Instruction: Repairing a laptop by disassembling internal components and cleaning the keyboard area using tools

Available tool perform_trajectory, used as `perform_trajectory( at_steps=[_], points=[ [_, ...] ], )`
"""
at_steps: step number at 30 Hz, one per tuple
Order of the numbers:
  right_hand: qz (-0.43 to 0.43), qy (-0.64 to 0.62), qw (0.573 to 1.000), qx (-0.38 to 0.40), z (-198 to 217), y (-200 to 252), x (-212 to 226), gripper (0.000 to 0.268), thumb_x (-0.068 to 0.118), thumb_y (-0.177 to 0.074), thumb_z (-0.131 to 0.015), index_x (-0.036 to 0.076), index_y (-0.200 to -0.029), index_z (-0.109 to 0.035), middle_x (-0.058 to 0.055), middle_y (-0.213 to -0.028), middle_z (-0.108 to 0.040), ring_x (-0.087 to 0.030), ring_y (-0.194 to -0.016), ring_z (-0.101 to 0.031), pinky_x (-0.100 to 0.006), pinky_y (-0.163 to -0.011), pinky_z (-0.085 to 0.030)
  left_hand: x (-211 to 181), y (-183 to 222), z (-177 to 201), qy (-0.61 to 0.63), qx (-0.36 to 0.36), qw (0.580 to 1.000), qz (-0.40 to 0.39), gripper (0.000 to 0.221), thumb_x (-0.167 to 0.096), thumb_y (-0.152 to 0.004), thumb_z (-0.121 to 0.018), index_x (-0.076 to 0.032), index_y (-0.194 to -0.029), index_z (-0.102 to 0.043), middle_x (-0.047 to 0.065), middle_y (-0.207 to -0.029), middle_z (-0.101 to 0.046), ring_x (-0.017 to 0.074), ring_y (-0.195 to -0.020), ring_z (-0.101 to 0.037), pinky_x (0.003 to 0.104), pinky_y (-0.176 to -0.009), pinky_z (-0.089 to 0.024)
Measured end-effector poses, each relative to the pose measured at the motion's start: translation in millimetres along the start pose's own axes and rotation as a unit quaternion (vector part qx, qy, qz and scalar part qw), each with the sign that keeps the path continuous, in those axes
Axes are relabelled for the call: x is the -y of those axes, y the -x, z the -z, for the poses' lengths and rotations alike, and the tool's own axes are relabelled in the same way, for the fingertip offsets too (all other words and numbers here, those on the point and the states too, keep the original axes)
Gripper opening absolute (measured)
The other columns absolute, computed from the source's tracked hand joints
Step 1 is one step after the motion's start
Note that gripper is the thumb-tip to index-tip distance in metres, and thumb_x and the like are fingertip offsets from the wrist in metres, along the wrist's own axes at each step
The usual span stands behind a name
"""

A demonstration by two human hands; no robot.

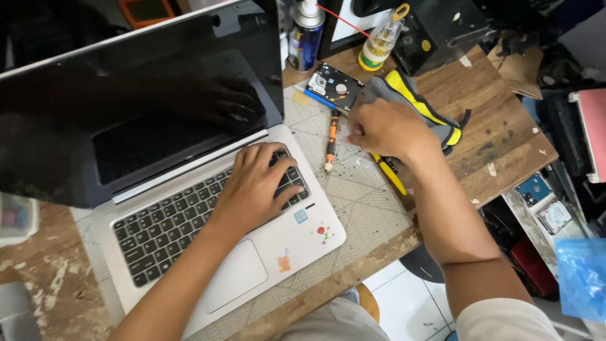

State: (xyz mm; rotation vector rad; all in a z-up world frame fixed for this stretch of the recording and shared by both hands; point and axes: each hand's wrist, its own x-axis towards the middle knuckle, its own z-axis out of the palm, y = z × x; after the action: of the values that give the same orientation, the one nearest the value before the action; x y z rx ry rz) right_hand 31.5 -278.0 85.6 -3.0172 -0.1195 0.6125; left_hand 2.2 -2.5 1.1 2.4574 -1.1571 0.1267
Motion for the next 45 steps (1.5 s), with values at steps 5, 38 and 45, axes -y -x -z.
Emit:
perform_trajectory(
  at_steps=[5,38,45],
  points=[
    [-0.064,0.053,0.996,0.025,-18,-8,-17,0.03,0.049,-0.081,-0.069,0.021,-0.083,-0.081,-0.015,-0.083,-0.079,-0.042,-0.089,-0.076,-0.052,-0.075,-0.06,11,-14,-13,-0.003,-0.02,0.999,-0.03,0.032,-0.035,-0.094,-0.072,-0.019,-0.117,-0.059,0.006,-0.122,-0.05,0.0314,-0.119,-0.052,0.053,-0.102,-0.041],
    [0.316,-0.076,0.945,-0.038,-35,5,53,0.028,0.03,-0.094,-0.066,0.017,-0.119,-0.069,-0.019,-0.088,-0.076,-0.044,-0.078,-0.074,-0.059,-0.071,-0.058,-5,156,61,-0.091,0.108,0.978,0.154,0.068,-0.055,-0.1,-0.049,-0.023,-0.158,-0.038,0.006,-0.17,-0.025,0.0292,-0.156,-0.017,0.052,-0.125,-0.008],
    [0.331,-0.059,0.94,-0.065,-27,21,75,0.017,0.019,-0.097,-0.066,0.01,-0.109,-0.075,-0.014,-0.08,-0.077,-0.03,-0.067,-0.075,-0.039,-0.062,-0.059,-15,176,68,-0.102,0.164,0.939,0.285,0.074,-0.063,-0.1,-0.036,-0.027,-0.164,-0.023,0.005,-0.172,-0.015,0.028,-0.157,-0.008,0.053,-0.124,0.001]
  ],
)
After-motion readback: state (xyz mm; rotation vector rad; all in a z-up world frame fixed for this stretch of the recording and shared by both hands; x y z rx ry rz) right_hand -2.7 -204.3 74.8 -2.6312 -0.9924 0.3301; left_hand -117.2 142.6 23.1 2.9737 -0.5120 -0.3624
